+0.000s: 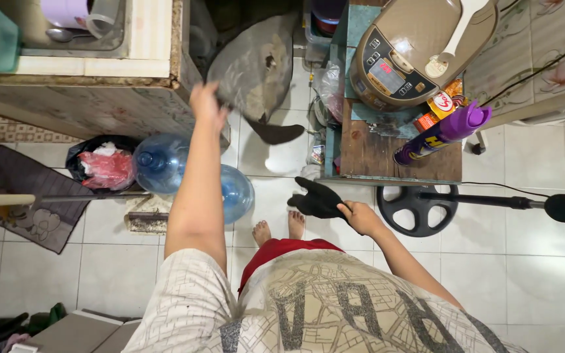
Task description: The person picks up a large water jug, carries it to a desk, and pours water into a smaller purple and white bottle.
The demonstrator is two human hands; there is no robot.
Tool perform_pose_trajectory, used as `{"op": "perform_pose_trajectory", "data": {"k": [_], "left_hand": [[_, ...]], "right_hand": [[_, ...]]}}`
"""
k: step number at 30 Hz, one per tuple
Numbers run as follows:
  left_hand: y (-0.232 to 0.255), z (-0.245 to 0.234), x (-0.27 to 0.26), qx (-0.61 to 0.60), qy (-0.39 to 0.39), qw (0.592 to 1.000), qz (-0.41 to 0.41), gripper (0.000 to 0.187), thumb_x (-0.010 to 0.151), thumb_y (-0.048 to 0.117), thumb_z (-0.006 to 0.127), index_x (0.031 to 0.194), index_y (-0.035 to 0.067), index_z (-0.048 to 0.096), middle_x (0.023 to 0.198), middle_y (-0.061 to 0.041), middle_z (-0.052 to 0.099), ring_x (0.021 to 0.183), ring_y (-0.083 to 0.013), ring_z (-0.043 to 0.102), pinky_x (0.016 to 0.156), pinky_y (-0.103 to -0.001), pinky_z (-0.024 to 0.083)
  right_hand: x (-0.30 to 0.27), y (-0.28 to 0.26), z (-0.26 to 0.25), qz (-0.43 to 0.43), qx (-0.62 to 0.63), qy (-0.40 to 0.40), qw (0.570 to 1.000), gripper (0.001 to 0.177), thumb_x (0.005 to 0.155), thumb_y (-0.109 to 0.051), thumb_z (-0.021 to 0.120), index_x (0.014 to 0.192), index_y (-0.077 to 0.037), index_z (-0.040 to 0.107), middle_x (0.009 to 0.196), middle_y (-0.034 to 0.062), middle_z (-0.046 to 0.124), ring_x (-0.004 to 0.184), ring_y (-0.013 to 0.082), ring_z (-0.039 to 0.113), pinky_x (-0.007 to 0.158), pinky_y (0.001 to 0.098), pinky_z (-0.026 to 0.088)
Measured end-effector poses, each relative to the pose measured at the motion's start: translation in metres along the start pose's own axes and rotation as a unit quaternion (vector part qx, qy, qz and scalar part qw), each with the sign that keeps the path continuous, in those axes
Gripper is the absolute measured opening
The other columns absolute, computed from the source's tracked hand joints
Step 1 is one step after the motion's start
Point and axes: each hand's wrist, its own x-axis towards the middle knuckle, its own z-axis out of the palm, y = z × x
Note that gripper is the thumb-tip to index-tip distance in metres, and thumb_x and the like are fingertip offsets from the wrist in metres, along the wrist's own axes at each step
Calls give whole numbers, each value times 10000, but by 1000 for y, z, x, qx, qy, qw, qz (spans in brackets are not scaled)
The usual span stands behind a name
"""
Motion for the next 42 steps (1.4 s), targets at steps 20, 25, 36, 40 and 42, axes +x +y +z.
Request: {"op": "perform_pose_trajectory", "data": {"k": [20, 25, 36, 40, 42], "left_hand": [[-122, -128, -305, 537, -279, 783, 144, 1265, 449, 251, 984, 1522, 157, 321, 1610, -246, 277, 1412, -458, 297, 1084, -505, 347], [-64, -158, -343, 507, -177, 817, 209, 752, 676, 211, 922, 1350, 177, 590, 1393, -124, 617, 1322, -382, 548, 1134, -534, 301], [121, -411, -423, 372, 215, 826, 365, 550, 635, 42, 786, 1165, 99, 649, 1189, -208, 668, 1076, -390, 674, 900, -412, 548], [191, -494, -420, 387, 292, 853, 191, 475, 819, 90, 651, 1281, 174, 576, 1026, -211, 735, 1024, -433, 684, 852, -457, 546], [223, -527, -414, 388, 323, 840, 197, 441, 867, 122, 633, 1297, 195, 566, 1035, -217, 739, 1026, -443, 678, 850, -472, 536]], "right_hand": [[-24, -188, -63, -399, -36, -307, 863, 366, 1029, -310, 573, 1058, 37, 686, 1136, 152, 649, 1030, 245, 620, 926, 351, 487], [-62, -304, -56, -481, -56, -460, 744, 361, 1061, -283, 558, 1013, 57, 672, 1202, 147, 671, 1077, 257, 638, 962, 365, 503], [-99, -514, 108, -611, 89, -436, 655, 308, 1086, -171, 519, 1176, 68, 692, 1267, 171, 677, 1155, 253, 637, 1021, 358, 484], [-90, -563, 170, -571, 137, -383, 713, 288, 1068, -149, 518, 1174, 57, 689, 1233, 158, 682, 1113, 203, 627, 998, 299, 465], [-80, -591, 202, -543, 44, -328, 772, 291, 1071, -156, 567, 1142, 94, 699, 1099, 204, 610, 997, 243, 556, 923, 345, 464]]}}
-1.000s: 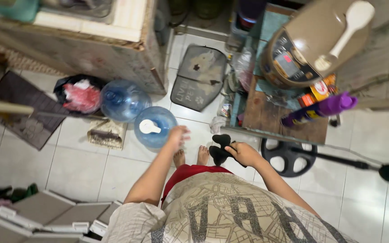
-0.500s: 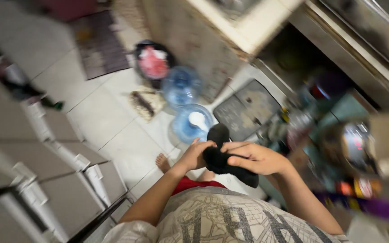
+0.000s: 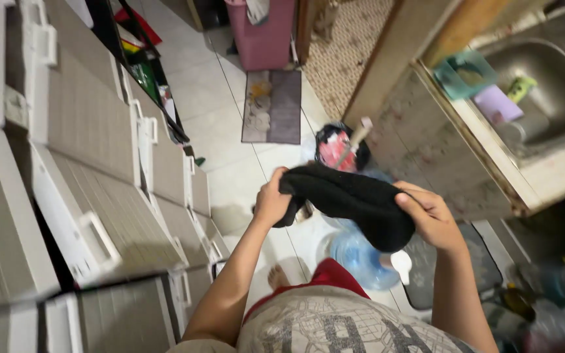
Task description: The person picks up a large water jug, carries it to a desk, and pours water into a smaller purple and white bottle.
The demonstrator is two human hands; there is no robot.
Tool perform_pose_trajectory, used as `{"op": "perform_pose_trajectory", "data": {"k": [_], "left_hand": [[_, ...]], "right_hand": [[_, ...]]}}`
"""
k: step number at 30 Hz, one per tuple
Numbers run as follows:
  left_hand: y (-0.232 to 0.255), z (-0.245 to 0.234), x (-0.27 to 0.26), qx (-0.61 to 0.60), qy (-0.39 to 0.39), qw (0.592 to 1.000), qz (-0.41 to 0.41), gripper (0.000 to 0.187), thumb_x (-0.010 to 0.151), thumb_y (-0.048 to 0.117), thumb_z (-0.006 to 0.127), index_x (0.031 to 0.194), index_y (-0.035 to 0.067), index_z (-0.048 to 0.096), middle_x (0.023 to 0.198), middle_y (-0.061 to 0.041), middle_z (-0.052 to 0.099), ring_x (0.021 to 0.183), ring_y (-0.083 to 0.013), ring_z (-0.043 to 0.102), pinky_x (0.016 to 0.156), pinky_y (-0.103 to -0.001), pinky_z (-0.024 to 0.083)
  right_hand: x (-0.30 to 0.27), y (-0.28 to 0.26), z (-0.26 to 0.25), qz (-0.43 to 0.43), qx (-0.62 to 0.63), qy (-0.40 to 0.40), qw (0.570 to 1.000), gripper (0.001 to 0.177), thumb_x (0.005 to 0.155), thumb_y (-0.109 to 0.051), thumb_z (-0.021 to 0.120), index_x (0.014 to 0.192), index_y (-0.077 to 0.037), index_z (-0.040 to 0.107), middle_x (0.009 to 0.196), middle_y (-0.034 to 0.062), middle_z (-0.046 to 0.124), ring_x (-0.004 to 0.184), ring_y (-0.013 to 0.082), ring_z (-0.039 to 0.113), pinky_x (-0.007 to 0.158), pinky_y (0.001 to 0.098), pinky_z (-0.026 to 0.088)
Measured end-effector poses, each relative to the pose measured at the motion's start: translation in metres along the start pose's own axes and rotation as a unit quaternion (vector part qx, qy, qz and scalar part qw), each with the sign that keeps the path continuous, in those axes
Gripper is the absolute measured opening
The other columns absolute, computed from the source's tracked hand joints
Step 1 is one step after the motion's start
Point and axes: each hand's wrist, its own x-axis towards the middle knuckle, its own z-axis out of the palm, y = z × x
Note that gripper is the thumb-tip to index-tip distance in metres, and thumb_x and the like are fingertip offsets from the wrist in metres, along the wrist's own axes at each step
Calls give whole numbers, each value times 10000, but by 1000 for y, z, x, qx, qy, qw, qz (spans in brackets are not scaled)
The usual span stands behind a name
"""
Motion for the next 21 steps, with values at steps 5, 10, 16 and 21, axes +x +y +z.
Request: {"op": "perform_pose_trajectory", "data": {"k": [5, 10, 16, 21], "left_hand": [[-3, -59, 96, -110, 148, 981, -58, 553, 795, 56, 570, 1323, 215, 532, 1046, -209, 735, 983, -447, 690, 850, -476, 532], [-1, -78, 196, -118, 109, 987, 9, 521, 830, 64, 590, 1326, 205, 512, 1130, -213, 721, 1085, -447, 664, 889, -466, 528], [13, -59, 315, -211, 50, 976, 38, 571, 815, 29, 579, 1363, 152, 477, 1234, -174, 683, 1163, -356, 673, 965, -392, 516], [11, -43, 429, -388, -26, 918, 77, 519, 912, -16, 599, 1397, 56, 429, 1236, -136, 635, 1171, -239, 614, 1035, -333, 466]], "right_hand": [[118, 1, 46, 138, -289, -119, 940, 717, 810, -321, 816, 1425, -105, 517, 1346, 140, 648, 1224, 228, 630, 1025, 356, 493], [254, 57, 122, -127, -114, -81, 982, 1249, 666, -293, 966, 1584, 15, 178, 1624, 234, 263, 1468, 347, 260, 1153, 441, 262], [399, 173, 159, -147, -109, 108, 977, 770, 803, -217, 802, 1469, -14, 473, 1461, 193, 538, 1387, 312, 486, 1159, 420, 367], [495, 169, 106, -166, -231, 232, 930, 478, 884, -147, 732, 1354, -92, 661, 1425, 192, 610, 1342, 345, 544, 1160, 426, 390]]}}
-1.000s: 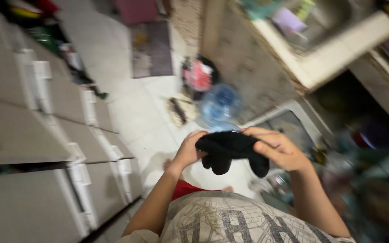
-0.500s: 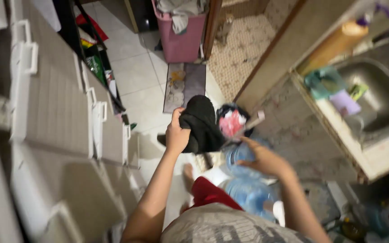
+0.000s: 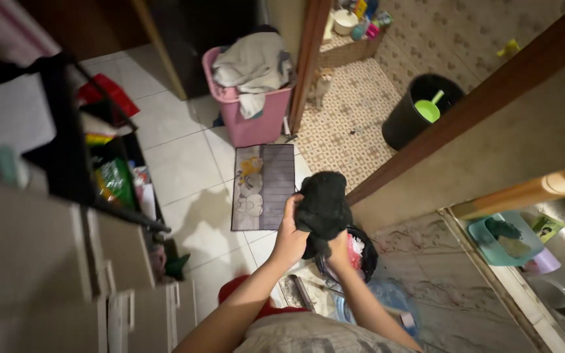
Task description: The person picks up a large water jug, carries it to a desk, and pours water into a smaller purple and white bottle.
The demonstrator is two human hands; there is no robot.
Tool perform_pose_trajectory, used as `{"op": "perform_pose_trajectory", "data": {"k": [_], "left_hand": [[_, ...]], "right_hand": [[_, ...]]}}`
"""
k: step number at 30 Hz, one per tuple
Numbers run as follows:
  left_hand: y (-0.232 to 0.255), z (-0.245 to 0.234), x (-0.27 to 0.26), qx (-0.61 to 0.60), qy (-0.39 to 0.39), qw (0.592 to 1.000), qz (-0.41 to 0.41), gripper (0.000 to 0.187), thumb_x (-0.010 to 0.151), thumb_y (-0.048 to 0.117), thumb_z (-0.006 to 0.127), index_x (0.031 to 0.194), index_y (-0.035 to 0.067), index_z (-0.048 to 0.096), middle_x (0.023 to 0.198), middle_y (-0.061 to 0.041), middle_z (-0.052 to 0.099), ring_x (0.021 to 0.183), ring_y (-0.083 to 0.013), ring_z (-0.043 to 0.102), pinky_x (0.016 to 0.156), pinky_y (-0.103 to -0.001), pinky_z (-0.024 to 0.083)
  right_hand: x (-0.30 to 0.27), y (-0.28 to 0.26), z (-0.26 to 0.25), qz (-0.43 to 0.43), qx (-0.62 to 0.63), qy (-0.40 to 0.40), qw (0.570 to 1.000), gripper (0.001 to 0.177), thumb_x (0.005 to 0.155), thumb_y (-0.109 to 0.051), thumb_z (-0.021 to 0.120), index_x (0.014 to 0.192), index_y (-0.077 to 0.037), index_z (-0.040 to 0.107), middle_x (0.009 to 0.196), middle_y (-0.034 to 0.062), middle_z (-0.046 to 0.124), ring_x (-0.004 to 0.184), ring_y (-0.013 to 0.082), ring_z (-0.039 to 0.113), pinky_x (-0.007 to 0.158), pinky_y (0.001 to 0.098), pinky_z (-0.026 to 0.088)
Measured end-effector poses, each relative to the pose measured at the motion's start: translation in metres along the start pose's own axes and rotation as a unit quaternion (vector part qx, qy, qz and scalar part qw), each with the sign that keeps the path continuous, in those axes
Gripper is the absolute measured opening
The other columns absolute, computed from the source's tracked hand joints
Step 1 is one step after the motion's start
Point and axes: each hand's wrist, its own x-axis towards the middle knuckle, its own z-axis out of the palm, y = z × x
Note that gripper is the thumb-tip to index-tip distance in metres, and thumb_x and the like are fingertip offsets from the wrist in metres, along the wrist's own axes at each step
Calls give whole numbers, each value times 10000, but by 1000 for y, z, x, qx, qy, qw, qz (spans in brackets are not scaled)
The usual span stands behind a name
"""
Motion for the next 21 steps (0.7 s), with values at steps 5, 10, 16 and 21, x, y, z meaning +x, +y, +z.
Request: {"op": "perform_pose_trajectory", "data": {"k": [5, 10, 16, 21], "left_hand": [[-56, -30, 124, 72, -39, 994, -73, 565, 869, 44, 695, 1363, 55, 422, 1161, -131, 645, 1086, -216, 645, 911, -338, 536], [-121, -45, 254, 241, -62, 968, 21, 576, 875, 70, 756, 1369, 19, 466, 1233, -232, 636, 1168, -332, 621, 988, -375, 482], [-102, -25, 405, 45, -180, 973, -140, 652, 921, 88, 691, 1518, 59, 431, 1350, -131, 642, 1218, -216, 620, 1019, -326, 475], [-106, 21, 506, -36, -228, 953, -195, 615, 911, 34, 698, 1488, 53, 489, 1358, -67, 643, 1230, -151, 605, 1057, -306, 471]], "right_hand": [[125, 29, 5, 398, 545, 181, 716, 379, 972, -193, 580, 1320, -43, 595, 1263, 97, 691, 1069, 234, 699, 892, 378, 585], [226, 78, 28, 414, 547, 239, 688, 369, 1001, -182, 605, 1342, -42, 582, 1285, 101, 676, 1104, 232, 674, 924, 392, 565], [287, 164, 30, 365, 618, 158, 678, 437, 935, -103, 684, 1357, -43, 589, 1308, 105, 662, 1158, 249, 655, 986, 444, 555], [337, 226, 16, 357, 618, 94, 694, 630, 953, -95, 780, 1520, -92, 505, 1364, 78, 604, 1147, 195, 579, 825, 333, 383]]}}
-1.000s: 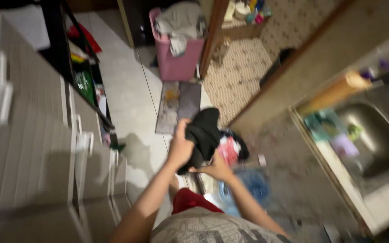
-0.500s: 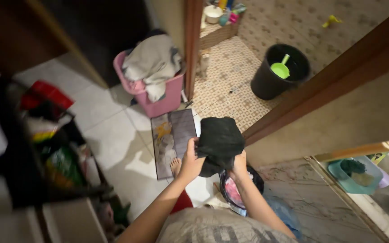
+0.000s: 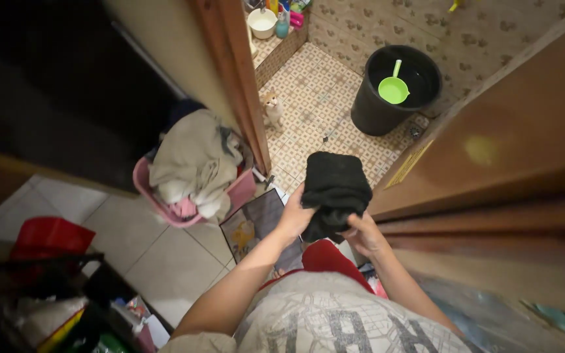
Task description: The person picks up a large water jug, carries it to a desk, and pours water into a smaller purple and white bottle.
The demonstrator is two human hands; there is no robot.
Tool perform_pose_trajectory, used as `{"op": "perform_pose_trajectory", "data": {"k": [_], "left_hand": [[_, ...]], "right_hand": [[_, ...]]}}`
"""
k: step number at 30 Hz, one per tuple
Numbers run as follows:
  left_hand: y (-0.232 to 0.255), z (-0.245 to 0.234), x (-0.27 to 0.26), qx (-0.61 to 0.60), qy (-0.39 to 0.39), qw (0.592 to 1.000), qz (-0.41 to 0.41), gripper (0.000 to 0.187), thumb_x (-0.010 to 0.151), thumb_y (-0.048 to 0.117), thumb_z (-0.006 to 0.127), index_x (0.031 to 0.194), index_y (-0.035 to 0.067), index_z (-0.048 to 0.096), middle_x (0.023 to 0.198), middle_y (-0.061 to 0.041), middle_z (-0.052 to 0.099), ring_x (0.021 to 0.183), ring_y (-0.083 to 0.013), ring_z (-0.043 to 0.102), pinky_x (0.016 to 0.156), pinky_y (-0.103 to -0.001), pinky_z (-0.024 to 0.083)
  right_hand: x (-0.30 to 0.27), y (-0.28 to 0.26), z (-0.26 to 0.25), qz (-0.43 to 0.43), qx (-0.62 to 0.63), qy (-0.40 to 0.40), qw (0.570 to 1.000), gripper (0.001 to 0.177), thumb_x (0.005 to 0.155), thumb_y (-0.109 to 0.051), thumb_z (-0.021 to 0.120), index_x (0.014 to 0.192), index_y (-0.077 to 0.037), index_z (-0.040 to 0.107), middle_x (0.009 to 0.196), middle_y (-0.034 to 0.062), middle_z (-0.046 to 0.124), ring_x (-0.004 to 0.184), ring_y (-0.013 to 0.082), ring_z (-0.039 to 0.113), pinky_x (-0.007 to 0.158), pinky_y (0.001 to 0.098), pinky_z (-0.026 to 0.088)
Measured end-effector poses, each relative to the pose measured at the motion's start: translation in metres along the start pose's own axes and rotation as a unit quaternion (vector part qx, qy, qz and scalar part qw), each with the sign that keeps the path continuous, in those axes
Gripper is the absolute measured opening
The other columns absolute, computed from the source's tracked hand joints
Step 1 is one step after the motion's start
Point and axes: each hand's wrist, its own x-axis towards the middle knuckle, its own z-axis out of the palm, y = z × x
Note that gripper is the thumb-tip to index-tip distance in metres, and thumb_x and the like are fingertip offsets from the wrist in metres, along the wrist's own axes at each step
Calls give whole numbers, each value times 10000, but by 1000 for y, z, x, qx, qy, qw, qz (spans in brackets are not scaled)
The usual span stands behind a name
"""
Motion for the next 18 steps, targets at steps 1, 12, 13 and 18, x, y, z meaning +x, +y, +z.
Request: {"op": "perform_pose_trajectory", "data": {"k": [1, 12, 13, 18], "left_hand": [[-3, 3, 21, -19, -19, 999, 29, 615, 908, 16, 700, 1485, 40, 489, 1344, -83, 647, 1224, -164, 606, 1054, -316, 479], [45, -4, 226, -23, -30, 995, 92, 761, 855, 24, 789, 1497, 48, 380, 1401, -116, 560, 1276, -194, 586, 1077, -330, 491], [56, -12, 243, -12, -16, 997, 81, 745, 854, 27, 789, 1484, 45, 394, 1380, -122, 564, 1250, -203, 604, 1044, -336, 508], [79, -50, 313, 35, 70, 995, 54, 732, 818, 44, 784, 1448, 61, 410, 1344, -121, 588, 1127, -214, 660, 905, -343, 559]], "right_hand": [[19, -5, 0, 14, 67, 35, 997, 695, 876, -276, 789, 1485, -102, 504, 1391, 74, 615, 1189, 224, 625, 931, 404, 445], [239, -123, -24, 111, 96, 126, 981, 477, 905, -284, 795, 1303, -83, 626, 1215, 83, 695, 1131, 249, 639, 1049, 438, 486], [261, -127, -18, 118, 86, 130, 981, 473, 869, -284, 782, 1279, -94, 641, 1201, 71, 712, 1109, 233, 665, 1024, 430, 505], [362, -145, 8, 117, 88, 107, 983, 449, 876, -274, 783, 1251, -73, 643, 1216, 90, 707, 1105, 236, 678, 1053, 428, 510]]}}
